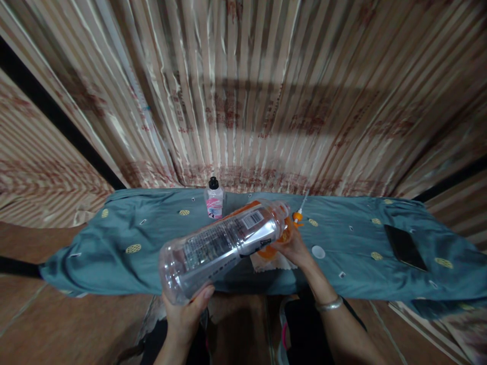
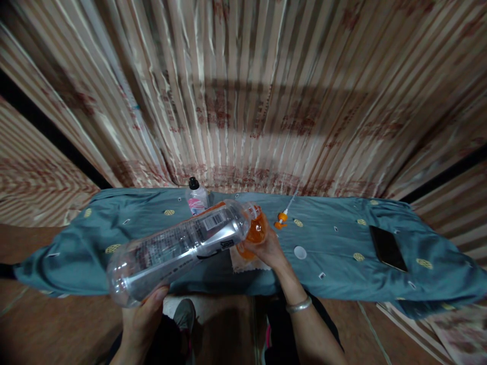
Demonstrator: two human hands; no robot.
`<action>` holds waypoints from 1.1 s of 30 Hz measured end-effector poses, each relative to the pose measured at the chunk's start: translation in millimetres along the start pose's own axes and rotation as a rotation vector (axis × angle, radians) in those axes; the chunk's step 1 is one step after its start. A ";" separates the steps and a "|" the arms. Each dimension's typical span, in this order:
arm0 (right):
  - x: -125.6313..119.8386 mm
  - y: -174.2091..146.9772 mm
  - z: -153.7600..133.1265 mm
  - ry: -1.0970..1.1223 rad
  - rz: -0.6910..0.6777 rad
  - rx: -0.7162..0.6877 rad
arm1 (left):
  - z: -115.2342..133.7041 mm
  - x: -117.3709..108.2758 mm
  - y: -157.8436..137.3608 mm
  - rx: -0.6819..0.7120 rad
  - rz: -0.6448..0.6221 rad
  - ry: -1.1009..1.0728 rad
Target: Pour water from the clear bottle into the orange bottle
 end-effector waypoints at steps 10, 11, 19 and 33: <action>1.8 1.4 0.4 0.121 0.007 0.047 | -0.2 0.7 0.2 -0.004 -0.003 -0.015; 1.8 1.2 0.0 0.121 0.001 0.044 | 0.1 0.8 -0.1 -0.009 -0.001 -0.011; 1.2 0.0 7.9 0.096 -0.001 0.080 | 6.1 3.3 1.2 0.011 0.017 0.026; 3.6 0.0 9.5 0.117 0.021 0.071 | -0.8 2.8 -1.3 -0.024 0.002 -0.044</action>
Point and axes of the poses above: each hand's wrist, its own y-axis towards the middle knuckle, its own x-axis out of the palm, z = x × y, the point moved 5 cm from there along y, towards the middle knuckle, and after that the axes turned 13 degrees about z, right-handed, at the moved point
